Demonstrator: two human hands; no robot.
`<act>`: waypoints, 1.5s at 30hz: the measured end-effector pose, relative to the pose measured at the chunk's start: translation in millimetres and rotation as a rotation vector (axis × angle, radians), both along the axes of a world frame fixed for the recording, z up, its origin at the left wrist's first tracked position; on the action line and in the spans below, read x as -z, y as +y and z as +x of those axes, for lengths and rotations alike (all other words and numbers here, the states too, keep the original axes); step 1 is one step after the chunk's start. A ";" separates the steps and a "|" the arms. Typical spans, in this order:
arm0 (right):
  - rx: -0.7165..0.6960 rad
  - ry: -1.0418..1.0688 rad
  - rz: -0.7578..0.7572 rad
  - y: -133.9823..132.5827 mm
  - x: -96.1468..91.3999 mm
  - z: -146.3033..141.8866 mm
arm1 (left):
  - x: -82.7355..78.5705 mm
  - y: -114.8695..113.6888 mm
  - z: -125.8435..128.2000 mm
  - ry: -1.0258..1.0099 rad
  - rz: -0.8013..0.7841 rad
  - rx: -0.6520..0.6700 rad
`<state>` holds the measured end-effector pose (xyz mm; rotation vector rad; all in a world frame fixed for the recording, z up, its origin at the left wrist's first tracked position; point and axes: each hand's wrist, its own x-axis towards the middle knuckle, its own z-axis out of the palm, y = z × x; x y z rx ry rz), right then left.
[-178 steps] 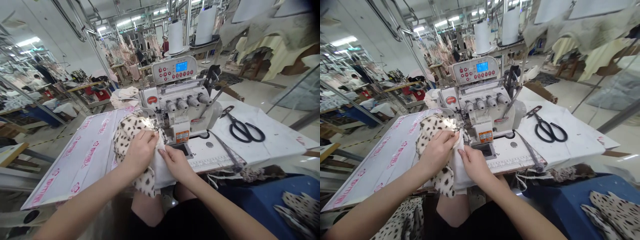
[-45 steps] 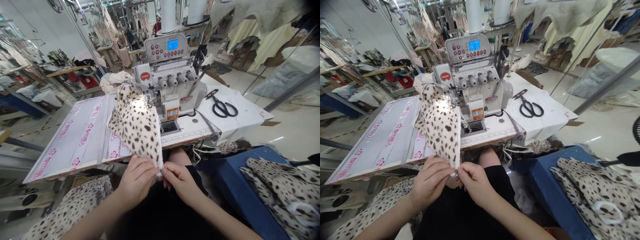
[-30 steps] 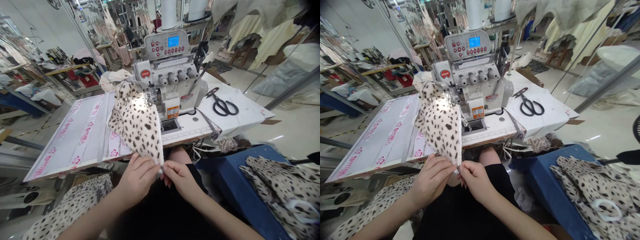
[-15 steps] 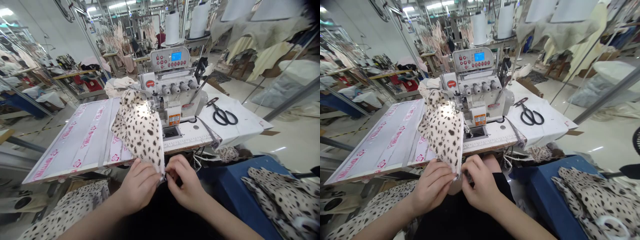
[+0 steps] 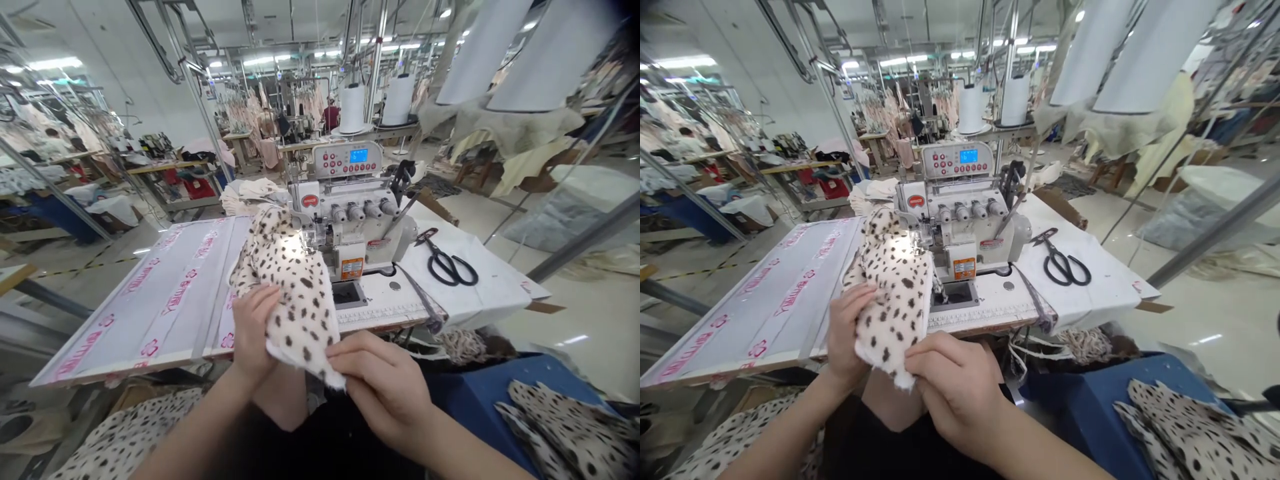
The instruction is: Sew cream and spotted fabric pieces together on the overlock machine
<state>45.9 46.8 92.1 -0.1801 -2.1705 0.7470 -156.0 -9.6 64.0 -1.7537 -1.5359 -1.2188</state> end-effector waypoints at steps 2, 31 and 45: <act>-0.022 0.001 -0.043 -0.3 4.9 3.3 | -8.0 -13.8 -5.7 0.101 -0.049 0.029; 0.005 -0.085 0.020 81.1 31.6 -43.3 | -23.6 40.1 -44.9 0.549 -0.427 -0.158; 0.127 -0.141 0.212 122.1 24.8 -74.7 | -49.2 85.4 -78.5 0.485 -0.735 -0.099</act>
